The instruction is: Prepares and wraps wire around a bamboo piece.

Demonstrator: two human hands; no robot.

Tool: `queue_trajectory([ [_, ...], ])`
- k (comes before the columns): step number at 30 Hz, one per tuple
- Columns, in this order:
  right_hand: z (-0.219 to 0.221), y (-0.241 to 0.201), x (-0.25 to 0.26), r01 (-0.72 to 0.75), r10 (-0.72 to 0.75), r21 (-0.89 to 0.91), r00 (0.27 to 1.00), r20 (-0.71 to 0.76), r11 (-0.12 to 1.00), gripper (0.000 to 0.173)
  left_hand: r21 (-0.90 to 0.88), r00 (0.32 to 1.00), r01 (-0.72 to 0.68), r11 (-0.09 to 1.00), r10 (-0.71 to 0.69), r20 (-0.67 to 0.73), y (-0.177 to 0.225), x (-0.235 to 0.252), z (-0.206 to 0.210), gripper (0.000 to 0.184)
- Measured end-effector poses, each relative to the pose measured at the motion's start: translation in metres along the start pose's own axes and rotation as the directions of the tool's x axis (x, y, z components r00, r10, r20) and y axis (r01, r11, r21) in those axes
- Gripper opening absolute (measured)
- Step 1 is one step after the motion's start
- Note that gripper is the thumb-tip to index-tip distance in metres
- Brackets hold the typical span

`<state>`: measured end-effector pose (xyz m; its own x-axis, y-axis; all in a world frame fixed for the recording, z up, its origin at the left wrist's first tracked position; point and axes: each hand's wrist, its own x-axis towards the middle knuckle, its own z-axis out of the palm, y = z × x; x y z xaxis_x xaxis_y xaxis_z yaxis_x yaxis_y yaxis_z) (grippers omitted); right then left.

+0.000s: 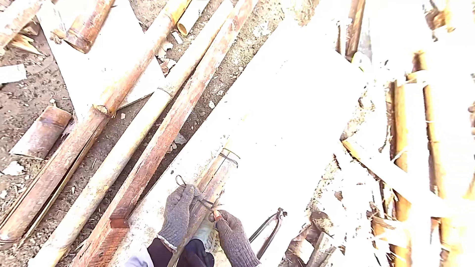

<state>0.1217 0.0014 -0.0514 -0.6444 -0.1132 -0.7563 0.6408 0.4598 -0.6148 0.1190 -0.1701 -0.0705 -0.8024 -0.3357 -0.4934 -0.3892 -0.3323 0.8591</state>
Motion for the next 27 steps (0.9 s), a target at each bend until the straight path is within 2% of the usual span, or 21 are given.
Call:
queue_trajectory([
  [3,-0.002,-0.003,-0.006,0.013,-0.013,0.052,1.0,0.0,0.999,0.032,0.129,0.993,-0.115,0.985,0.109,0.051,0.005,-0.008,0.003,0.035],
  [8,0.013,-0.022,0.0,-0.013,0.015,0.053,0.999,-0.041,0.999,0.032,0.142,0.971,-0.198,0.97,0.174,0.167,0.024,-0.007,-0.004,0.036],
  [11,0.021,-0.026,0.003,-0.021,0.027,0.136,0.999,-0.037,0.99,0.031,0.017,0.99,-0.068,0.998,0.066,0.123,0.031,-0.003,-0.006,0.038],
  [14,0.02,-0.018,0.005,-0.082,0.071,0.286,0.996,0.047,0.955,0.033,-0.156,0.998,0.068,0.985,-0.065,0.025,0.032,0.005,-0.002,0.038],
  [17,0.018,-0.009,0.004,-0.189,0.151,0.432,0.981,0.12,0.882,0.033,-0.2,0.998,0.029,0.979,-0.018,0.061,0.027,0.011,-0.001,0.038],
  [20,0.021,-0.006,0.002,-0.322,0.27,0.593,0.946,0.177,0.738,0.027,-0.18,0.989,-0.046,0.983,0.071,0.133,0.026,0.009,0.002,0.037],
  [23,0.025,-0.012,0.004,-0.379,0.349,0.687,0.917,0.191,0.62,0.024,-0.16,0.981,-0.105,0.982,0.129,0.148,0.029,0.004,0.003,0.036],
  [27,0.026,-0.023,0.01,-0.385,0.412,0.687,0.901,0.136,0.616,0.025,-0.128,0.979,-0.141,0.982,0.158,0.132,0.029,0.001,-0.003,0.034],
])
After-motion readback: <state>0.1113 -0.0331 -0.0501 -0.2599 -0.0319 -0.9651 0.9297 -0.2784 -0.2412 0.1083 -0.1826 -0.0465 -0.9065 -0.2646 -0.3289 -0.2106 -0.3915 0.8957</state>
